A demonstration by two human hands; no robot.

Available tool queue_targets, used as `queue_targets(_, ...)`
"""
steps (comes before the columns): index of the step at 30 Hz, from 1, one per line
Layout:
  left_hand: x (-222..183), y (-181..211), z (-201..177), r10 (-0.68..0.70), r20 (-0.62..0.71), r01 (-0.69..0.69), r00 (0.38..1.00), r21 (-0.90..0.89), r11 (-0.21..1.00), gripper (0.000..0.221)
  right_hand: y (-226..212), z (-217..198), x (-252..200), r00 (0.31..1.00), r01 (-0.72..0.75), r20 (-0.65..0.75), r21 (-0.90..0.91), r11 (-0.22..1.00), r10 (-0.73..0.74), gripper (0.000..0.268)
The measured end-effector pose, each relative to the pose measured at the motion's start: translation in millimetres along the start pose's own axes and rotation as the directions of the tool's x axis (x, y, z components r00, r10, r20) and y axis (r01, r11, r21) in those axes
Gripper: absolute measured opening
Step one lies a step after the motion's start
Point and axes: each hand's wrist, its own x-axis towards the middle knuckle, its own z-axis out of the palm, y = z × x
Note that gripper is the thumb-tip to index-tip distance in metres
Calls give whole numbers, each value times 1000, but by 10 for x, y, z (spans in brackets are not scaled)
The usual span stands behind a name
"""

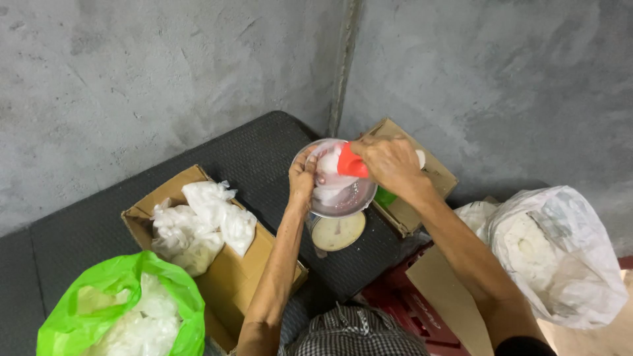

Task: Measuring and weighing a white substance using a scale and plastic bags.

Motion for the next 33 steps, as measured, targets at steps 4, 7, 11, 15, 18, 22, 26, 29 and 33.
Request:
queue_targets(4, -75, 140, 37, -1, -12, 1, 1000, -2, 1000, 30, -2, 49, -19, 998, 8, -61, -17, 1000, -9, 18)
queue_targets(7, -104, 171, 61, 7, -16, -7, 1000, -47, 999, 32, -21, 225, -21, 1000, 19, 21, 21, 1000, -19, 21)
queue_targets(11, -135, 177, 71, 3, -12, -3, 1000, -13, 1000, 34, 127, 519, -25, 998, 57, 7, -43, 997, -57, 26)
queue_targets(15, -218, 143, 41, -8, 19, 5, 1000, 134, 991, 37, 200, 394, -32, 994, -3, 112, -81, 997, 13, 17)
queue_targets(18, -255, 132, 30, -36, 28, 31, 999, 156, 987, 41, 67, -21, -36, 998, 1, -62, 23, 1000, 0, 26)
queue_targets(22, -231, 78, 27, -25, 25, 21, 999, 151, 988, 44, 91, 212, -158, 982, -97, 156, -49, 994, 103, 18)
queue_targets(26, -232, 160, 56, 52, -13, -48, 999, 219, 974, 45, 98, 100, -246, 988, -147, 53, 99, 984, 142, 19)
queue_targets(29, -273, 140, -44, 225, -24, -186, 974, 481, 857, 45, 156, 92, -445, 966, -258, 37, 167, 952, 255, 20)
queue_targets(33, -389, 349, 8, 519, 189, -384, 834, 874, 299, 53, 269, 60, -784, 775, -614, 145, 404, 677, 616, 21)
